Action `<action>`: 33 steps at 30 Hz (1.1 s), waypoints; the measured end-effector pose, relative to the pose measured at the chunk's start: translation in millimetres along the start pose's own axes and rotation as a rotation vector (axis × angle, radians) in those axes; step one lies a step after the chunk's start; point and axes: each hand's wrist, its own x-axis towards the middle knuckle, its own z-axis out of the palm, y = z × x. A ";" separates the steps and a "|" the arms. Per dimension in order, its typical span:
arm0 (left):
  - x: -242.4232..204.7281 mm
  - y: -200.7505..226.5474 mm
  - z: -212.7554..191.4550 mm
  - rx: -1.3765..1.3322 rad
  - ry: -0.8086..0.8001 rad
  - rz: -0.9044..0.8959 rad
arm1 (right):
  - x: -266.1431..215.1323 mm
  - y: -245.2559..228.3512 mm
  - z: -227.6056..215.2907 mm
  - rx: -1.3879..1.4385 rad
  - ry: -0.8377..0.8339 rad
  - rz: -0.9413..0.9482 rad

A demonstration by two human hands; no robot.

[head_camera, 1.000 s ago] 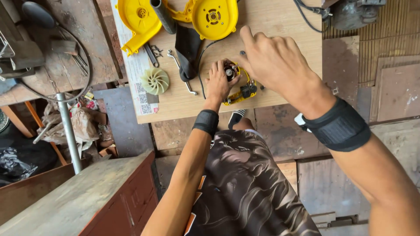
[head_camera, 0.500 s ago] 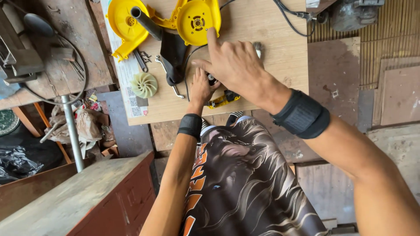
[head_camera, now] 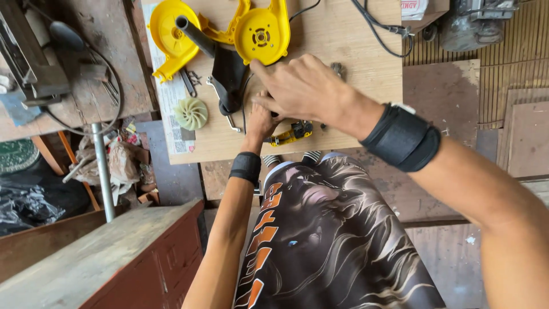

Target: The person disassembles a yellow electric blower on a workbench. They use a screwdriver to remove screws from the housing, lift off the plastic cover, set the fan impeller aside, and use a brush and wrench while working on the exposed motor, then handle the motor housing at the end.

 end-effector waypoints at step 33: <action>-1.3 32.3 -27.7 -0.050 -0.028 -0.038 | 10.0 -28.3 15.3 0.113 0.304 0.170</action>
